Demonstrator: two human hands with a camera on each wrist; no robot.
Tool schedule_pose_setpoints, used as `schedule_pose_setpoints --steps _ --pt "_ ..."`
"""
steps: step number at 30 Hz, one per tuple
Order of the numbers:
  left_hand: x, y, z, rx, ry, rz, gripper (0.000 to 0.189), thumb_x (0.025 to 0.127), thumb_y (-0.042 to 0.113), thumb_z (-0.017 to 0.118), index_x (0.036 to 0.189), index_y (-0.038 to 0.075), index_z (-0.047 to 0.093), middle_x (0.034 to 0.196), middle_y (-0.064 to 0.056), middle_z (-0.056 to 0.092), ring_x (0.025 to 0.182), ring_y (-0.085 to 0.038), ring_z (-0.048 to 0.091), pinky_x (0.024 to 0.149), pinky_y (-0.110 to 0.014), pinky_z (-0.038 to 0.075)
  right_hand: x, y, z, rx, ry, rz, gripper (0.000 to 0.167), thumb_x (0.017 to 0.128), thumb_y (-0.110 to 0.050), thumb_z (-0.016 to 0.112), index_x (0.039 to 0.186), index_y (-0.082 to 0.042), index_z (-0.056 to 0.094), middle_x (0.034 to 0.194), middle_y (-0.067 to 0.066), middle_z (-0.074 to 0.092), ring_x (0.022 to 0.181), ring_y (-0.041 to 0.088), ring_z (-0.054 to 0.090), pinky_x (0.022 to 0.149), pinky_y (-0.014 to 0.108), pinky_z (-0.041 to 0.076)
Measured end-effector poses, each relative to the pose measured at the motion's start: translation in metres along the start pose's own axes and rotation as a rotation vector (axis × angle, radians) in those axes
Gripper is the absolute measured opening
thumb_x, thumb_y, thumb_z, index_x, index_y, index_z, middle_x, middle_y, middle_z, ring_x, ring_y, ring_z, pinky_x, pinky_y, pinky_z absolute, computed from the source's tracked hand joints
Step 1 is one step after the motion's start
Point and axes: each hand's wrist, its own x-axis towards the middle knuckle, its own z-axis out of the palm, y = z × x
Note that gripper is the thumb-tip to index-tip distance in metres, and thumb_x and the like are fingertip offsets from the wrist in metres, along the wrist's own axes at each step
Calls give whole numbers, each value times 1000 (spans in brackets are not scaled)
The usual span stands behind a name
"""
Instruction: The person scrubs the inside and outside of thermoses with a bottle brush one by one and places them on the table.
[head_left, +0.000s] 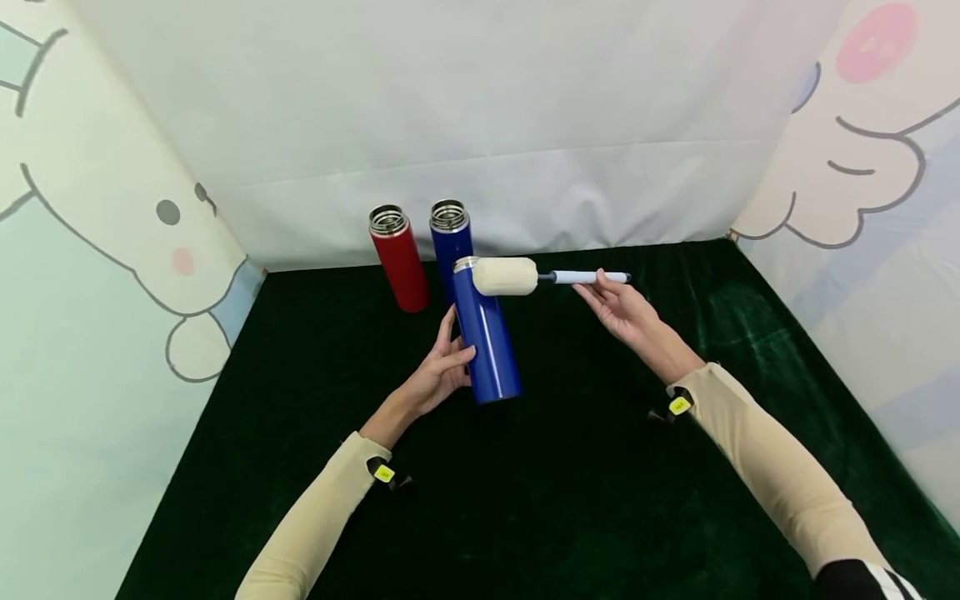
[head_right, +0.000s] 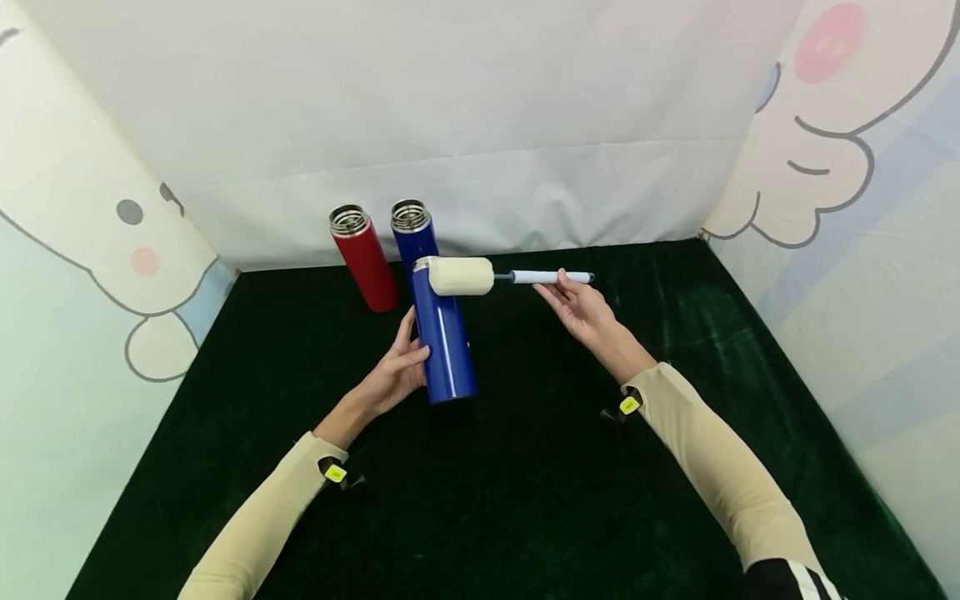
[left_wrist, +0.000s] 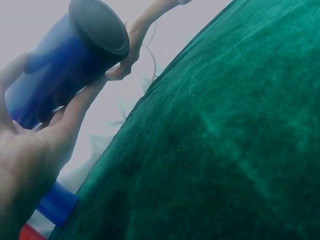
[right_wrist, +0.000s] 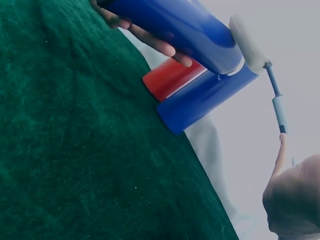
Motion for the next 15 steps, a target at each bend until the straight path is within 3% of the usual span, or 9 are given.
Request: schedule_pose_setpoints --steps 5,7,9,12,15 --pt "-1 -1 -1 -9 -8 -13 89 106 12 49 157 51 -13 170 -14 13 139 -32 47 101 -47 54 -4 -3 -6 -50 -3 38 44 98 -5 63 136 -19 44 157 3 42 155 11 26 117 31 43" --pt "-2 -1 -2 -16 -11 -13 89 106 12 49 158 51 -12 170 -14 13 138 -31 48 102 -48 53 -7 -3 -9 -95 -3 51 43 99 -5 62 135 -19 44 157 2 41 154 12 29 114 32 47" --pt "-2 -1 -4 -26 -10 -9 89 106 11 50 158 51 -11 170 -13 12 138 -31 49 103 -48 53 -11 -4 -13 -140 -9 67 37 100 -6 60 131 -18 46 150 5 48 148 17 42 110 34 51" --pt "-1 -1 -5 -43 5 2 89 106 10 49 159 49 -11 171 -13 11 138 -32 49 102 -49 53 -18 -5 -20 -168 -19 111 23 102 -6 57 122 -14 50 128 13 62 125 26 64 104 37 56" --pt "0 0 -5 -66 28 21 89 106 8 47 159 48 -11 171 -12 9 138 -32 48 101 -47 54 -24 -4 -27 -200 -46 161 11 105 -7 51 116 -12 51 118 16 67 107 32 71 102 39 57"
